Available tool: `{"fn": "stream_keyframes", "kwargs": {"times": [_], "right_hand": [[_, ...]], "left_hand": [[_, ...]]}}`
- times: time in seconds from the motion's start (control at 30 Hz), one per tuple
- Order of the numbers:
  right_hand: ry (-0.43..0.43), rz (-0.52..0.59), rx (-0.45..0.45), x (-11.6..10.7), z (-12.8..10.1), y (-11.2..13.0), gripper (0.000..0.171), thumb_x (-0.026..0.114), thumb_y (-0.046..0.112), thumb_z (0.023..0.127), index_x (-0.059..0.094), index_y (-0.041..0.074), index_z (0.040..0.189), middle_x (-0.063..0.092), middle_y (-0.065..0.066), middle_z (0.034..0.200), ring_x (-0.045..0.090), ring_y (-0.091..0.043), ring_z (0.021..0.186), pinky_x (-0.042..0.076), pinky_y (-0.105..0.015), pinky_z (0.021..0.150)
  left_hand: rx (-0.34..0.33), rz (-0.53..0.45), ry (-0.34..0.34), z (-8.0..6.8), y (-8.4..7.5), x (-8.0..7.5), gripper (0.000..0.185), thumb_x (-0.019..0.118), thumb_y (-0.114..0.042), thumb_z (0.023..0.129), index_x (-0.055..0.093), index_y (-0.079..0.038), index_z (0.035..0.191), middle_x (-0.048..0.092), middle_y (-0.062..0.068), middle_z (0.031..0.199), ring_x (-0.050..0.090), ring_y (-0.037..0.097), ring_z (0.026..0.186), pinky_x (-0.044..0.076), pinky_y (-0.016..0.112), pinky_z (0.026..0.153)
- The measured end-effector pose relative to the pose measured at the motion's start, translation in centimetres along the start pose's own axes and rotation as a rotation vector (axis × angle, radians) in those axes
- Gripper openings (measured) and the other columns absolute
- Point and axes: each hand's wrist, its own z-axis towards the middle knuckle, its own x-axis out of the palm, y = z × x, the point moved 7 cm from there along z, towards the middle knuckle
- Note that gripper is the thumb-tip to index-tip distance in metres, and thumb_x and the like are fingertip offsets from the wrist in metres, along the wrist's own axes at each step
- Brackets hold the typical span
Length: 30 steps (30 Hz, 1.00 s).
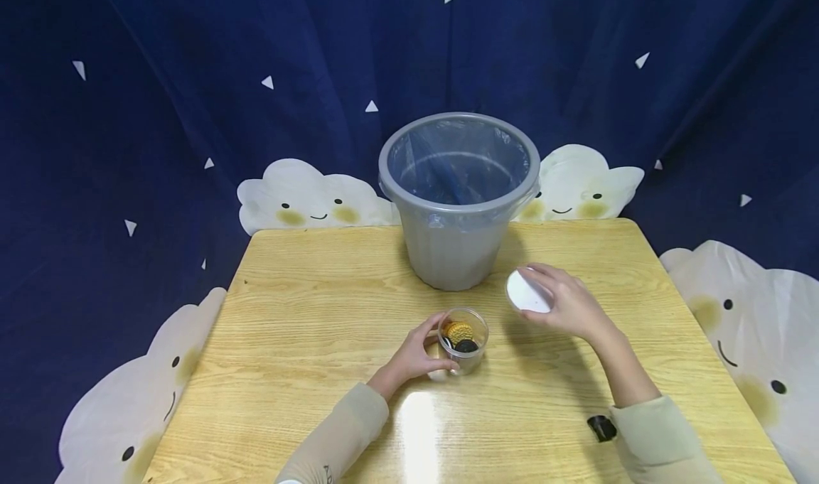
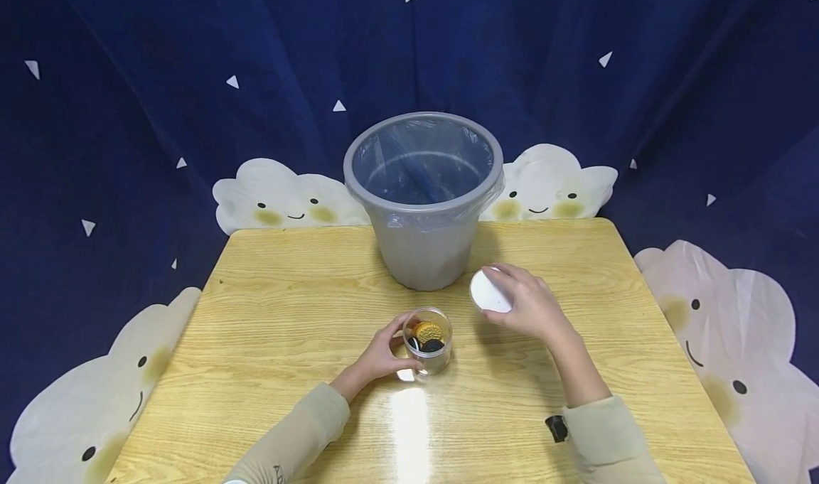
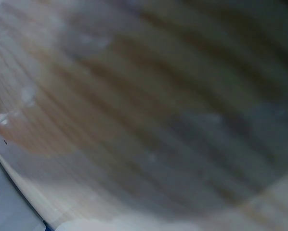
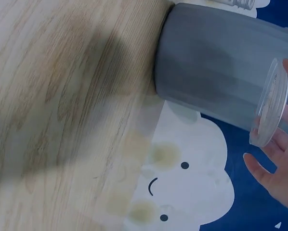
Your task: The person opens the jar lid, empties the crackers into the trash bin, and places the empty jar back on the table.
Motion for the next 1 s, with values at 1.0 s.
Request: {"fn": "stream_keyframes", "kwargs": {"times": [1.0], "right_hand": [[-0.121,0.025,0.162,-1.1,-3.2,-5.6,0.073,0.079,0.025,0.066,0.05,0.005,0.129,0.046,-0.026,0.128,0.041,-0.048,0.114,0.034,-0.065,0.088]], "left_hand": [[0.023,0.004,-0.019,0.0,0.5,0.1,0.087,0.081,-0.003,0.065,0.033,0.002,0.137,0.044,0.026,0.13,0.043,0.034,0.121,0.045,0.035,0.096]]}}
